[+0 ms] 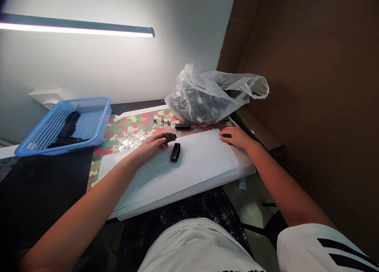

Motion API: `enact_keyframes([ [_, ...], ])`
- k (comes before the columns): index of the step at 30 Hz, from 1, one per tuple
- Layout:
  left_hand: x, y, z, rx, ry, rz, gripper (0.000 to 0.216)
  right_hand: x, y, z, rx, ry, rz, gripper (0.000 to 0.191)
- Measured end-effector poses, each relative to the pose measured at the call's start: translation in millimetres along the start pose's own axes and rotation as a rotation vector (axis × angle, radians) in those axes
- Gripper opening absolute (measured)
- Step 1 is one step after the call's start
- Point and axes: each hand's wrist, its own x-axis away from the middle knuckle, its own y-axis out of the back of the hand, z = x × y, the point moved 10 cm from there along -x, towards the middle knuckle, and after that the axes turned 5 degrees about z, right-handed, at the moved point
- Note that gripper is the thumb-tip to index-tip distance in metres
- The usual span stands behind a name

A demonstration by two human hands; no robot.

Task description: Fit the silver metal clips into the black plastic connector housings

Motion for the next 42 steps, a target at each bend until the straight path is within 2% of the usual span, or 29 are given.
enact_keyframes([
  [3,-1,0,1,0.000,-0.008,0.009,0.049,-1,0,3,0.030,0.034,0.014,0.022],
  [7,-2,0,2,0.007,-0.006,0.006,0.049,-5,-2,7,0.115,0.025,-0.027,0.027],
  [12,-2,-2,2,-0.002,0.001,0.031,0.049,-7,2,-9,0.194,-0.196,-0.144,0.027],
  [15,-1,-2,2,-0.002,0.012,0.019,0.048,-5,6,-12,0.122,-0.202,-0.181,0.026],
  [17,0,-2,1,0.018,0.022,0.005,0.048,-1,16,-2,0.045,-0.117,-0.267,0.024],
  [19,3,-3,-2,0.078,0.026,0.003,0.048,8,31,13,-0.031,-0.048,-0.430,0.022],
  [21,5,-4,-6,0.179,0.025,-0.005,0.050,16,42,29,-0.133,-0.045,-0.591,0.023],
  [23,7,-4,-9,0.291,0.031,-0.027,0.052,13,38,47,-0.302,-0.077,-0.644,0.025],
  [25,9,-2,-8,0.395,0.048,-0.058,0.052,-5,21,72,-0.527,-0.080,-0.585,0.025],
  [29,11,3,-1,0.545,0.080,-0.106,0.048,-57,-22,131,-0.923,-0.020,-0.352,0.026],
  [32,10,7,1,0.510,0.045,-0.122,0.047,-90,-39,159,-1.092,0.024,-0.289,0.034],
  [35,10,19,-6,0.314,-0.085,-0.189,0.052,-108,-48,170,-1.157,0.046,-0.282,0.050],
  [38,14,28,-15,0.111,-0.202,-0.277,0.055,-112,-61,165,-1.235,-0.026,-0.275,0.047],
  [42,19,33,-20,-0.077,-0.222,-0.371,0.047,-107,-72,159,-1.257,-0.097,-0.257,0.042],
])
